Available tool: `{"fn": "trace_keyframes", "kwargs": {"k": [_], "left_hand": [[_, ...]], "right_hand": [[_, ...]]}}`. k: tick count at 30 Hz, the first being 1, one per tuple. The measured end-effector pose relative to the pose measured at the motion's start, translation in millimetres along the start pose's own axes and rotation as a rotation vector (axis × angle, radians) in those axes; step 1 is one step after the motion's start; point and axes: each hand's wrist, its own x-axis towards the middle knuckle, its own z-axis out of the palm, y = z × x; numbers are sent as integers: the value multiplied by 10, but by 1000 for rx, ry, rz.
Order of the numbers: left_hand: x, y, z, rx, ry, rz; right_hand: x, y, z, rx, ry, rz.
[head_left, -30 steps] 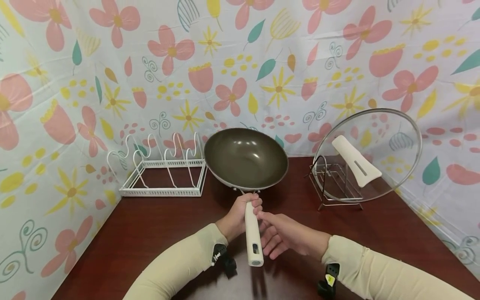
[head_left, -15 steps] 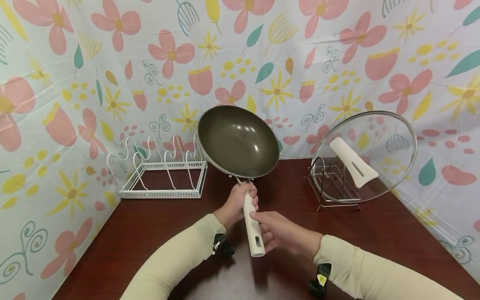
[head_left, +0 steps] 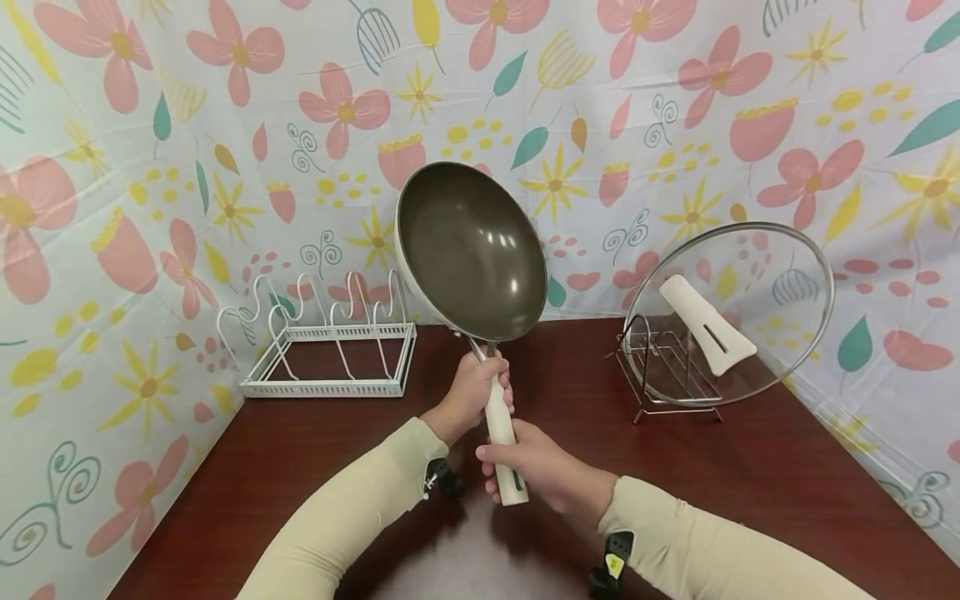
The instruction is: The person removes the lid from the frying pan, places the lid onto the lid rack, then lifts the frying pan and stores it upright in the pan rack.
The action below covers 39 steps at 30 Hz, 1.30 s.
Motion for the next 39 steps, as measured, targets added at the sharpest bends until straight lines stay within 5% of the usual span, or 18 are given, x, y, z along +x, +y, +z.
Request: {"fn": "trace_keyframes", "kwargs": {"k": [12, 39], "left_hand": [[-28, 110, 17, 147, 43, 52], [-146, 349, -107, 254, 170, 109]], "right_hand": [[141, 131, 163, -32, 194, -24], [336, 196, 304, -30, 135, -148]]}}
